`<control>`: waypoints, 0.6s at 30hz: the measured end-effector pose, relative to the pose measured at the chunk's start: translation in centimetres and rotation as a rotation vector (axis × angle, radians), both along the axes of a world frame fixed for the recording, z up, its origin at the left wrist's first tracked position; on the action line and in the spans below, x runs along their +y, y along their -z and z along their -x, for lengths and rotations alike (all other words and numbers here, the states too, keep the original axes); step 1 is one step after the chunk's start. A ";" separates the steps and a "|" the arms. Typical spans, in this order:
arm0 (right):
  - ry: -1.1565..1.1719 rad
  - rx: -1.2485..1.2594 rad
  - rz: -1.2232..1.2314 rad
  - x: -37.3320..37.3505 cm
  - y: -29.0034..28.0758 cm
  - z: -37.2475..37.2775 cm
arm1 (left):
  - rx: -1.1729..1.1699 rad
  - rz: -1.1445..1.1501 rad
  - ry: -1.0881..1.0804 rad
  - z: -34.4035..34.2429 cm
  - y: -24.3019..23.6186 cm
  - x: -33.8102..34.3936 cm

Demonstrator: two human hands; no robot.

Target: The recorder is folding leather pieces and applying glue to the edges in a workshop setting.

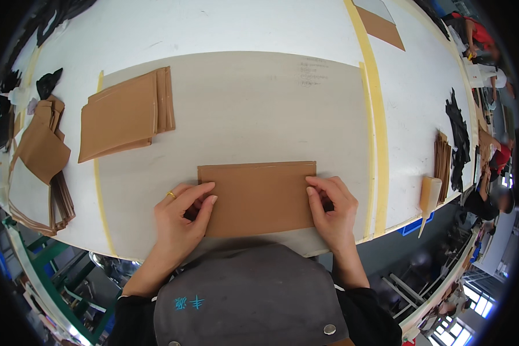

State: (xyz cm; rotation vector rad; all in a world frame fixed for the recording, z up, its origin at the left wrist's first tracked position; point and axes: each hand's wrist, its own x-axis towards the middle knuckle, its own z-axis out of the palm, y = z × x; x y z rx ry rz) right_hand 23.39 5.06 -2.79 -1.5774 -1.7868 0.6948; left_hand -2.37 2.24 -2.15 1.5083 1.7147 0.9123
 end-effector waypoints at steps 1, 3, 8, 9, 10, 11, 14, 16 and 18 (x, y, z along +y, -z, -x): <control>-0.016 0.014 0.004 0.0 0.0 -0.1 | -0.025 0.012 -0.006 0.0 0.1 0.0; 0.018 -0.038 0.012 -0.2 0.0 -0.3 | -0.022 0.007 0.001 -0.1 0.3 0.1; -0.002 -0.155 -0.029 -0.5 -0.7 -0.2 | 0.015 -0.051 0.085 0.0 1.0 0.0; -0.001 -0.151 -0.027 -0.5 -0.9 -0.1 | 0.019 -0.049 0.085 0.1 1.2 -0.2; -0.036 -0.237 -0.059 -0.5 -1.1 -0.1 | 0.074 -0.081 0.088 0.1 1.2 -0.3; -0.067 -0.325 -0.091 -0.5 -1.3 -0.1 | 0.127 -0.114 0.094 0.1 1.3 -0.4; -0.148 -0.466 -0.194 -0.2 -2.0 0.5 | 0.313 -0.259 0.119 -0.1 0.8 0.0; -0.179 -0.539 -0.200 -0.1 -2.3 0.2 | 0.393 -0.302 0.179 0.3 0.9 0.2; -0.218 -0.600 -0.205 -0.2 -2.3 0.1 | 0.484 -0.343 0.231 0.4 0.8 0.3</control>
